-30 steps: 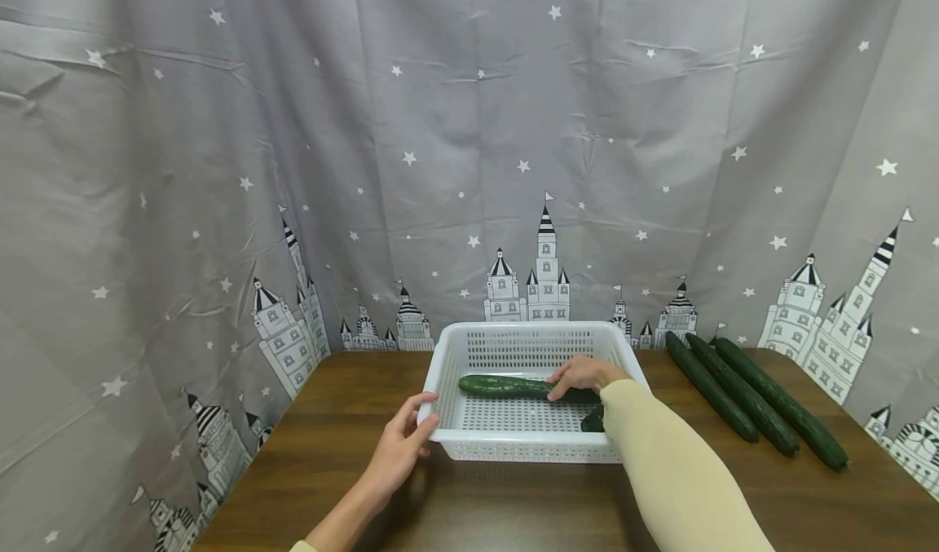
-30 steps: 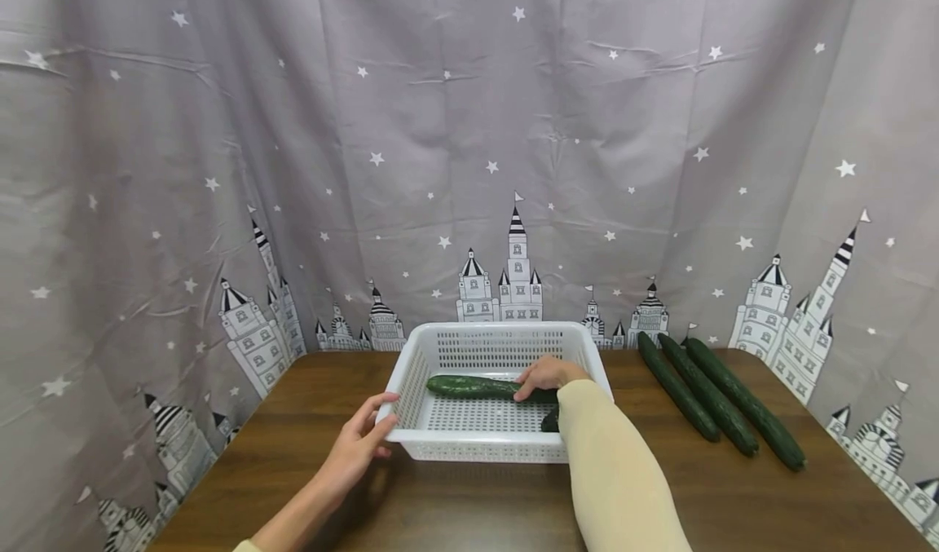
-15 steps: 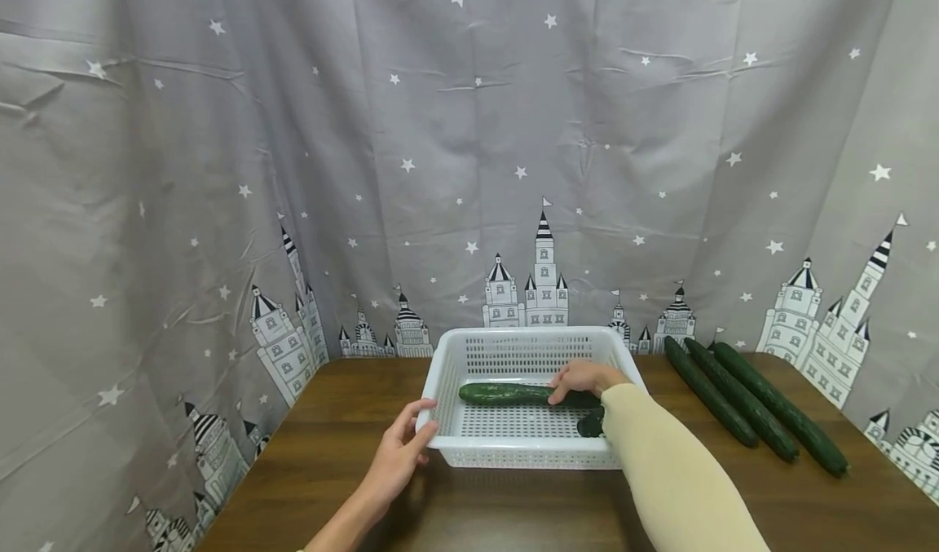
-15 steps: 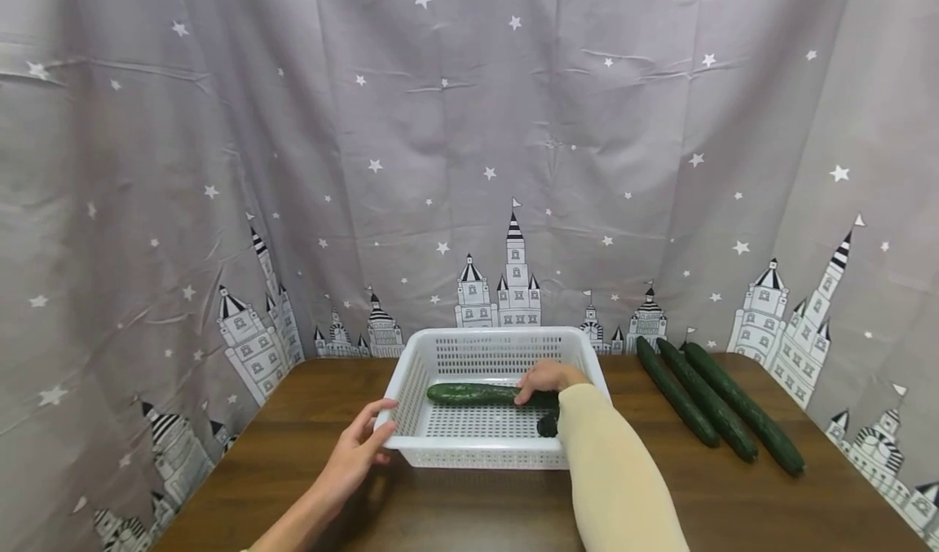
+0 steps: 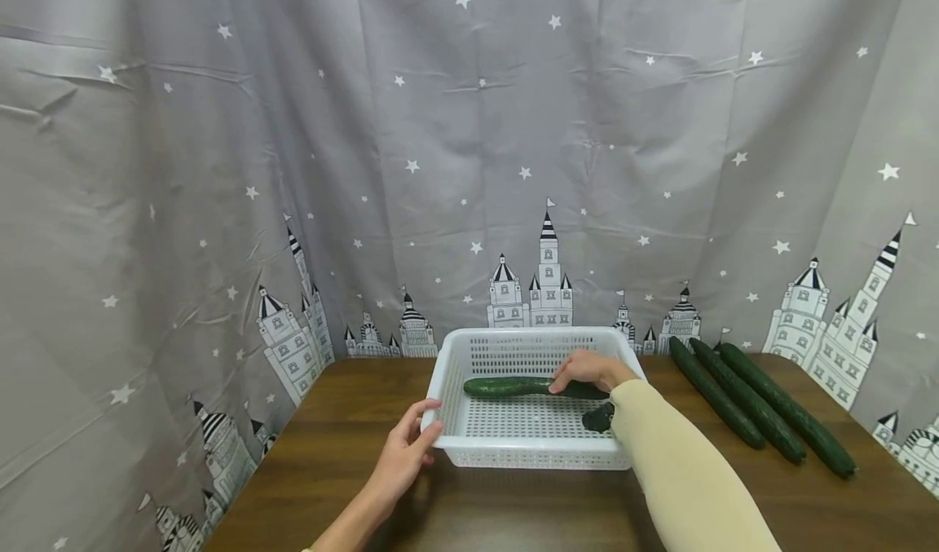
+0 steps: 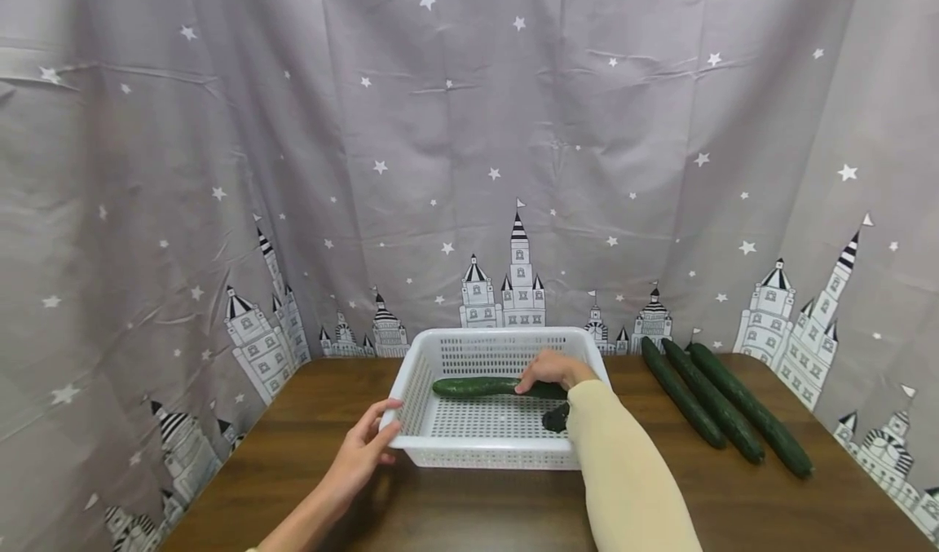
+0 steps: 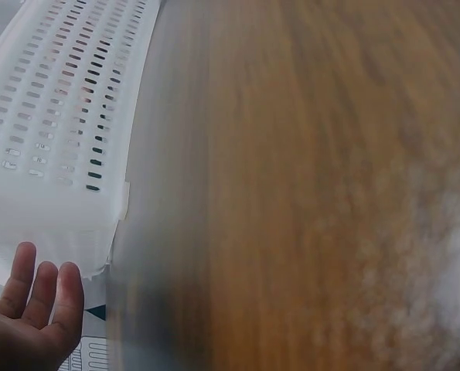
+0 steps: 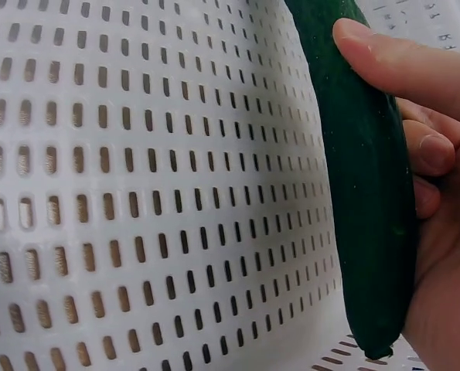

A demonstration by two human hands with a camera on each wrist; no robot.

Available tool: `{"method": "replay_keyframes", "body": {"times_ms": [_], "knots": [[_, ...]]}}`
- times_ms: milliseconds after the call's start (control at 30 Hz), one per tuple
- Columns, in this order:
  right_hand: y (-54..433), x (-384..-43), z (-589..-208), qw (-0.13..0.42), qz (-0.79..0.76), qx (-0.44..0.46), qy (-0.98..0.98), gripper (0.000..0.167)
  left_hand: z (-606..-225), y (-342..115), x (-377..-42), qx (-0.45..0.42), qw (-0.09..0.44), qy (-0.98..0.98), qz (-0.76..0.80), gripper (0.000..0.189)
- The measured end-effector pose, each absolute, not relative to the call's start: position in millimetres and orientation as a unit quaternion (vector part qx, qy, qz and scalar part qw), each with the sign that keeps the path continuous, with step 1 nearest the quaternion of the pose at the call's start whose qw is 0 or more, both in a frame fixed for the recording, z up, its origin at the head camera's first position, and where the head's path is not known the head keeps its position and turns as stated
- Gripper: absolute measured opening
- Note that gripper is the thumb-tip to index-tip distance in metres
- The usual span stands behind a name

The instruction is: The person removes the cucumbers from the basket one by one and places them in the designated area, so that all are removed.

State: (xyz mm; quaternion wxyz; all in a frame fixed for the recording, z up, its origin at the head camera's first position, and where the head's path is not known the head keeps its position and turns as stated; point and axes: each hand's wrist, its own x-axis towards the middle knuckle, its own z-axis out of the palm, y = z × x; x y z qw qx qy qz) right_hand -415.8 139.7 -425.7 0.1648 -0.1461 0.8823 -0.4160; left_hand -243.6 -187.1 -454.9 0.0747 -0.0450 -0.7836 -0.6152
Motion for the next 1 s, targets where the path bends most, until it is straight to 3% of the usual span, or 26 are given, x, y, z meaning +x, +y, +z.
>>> {"method": "replay_keyframes", "body": {"times_ms": [1000], "knots": [[146.2,-421.9,-398.1,0.165,-0.431,-0.183,0.868,0.043,-456.4,-187.5,-245.6,-0.047,0.074,-0.785,-0.613,0.036]]}}
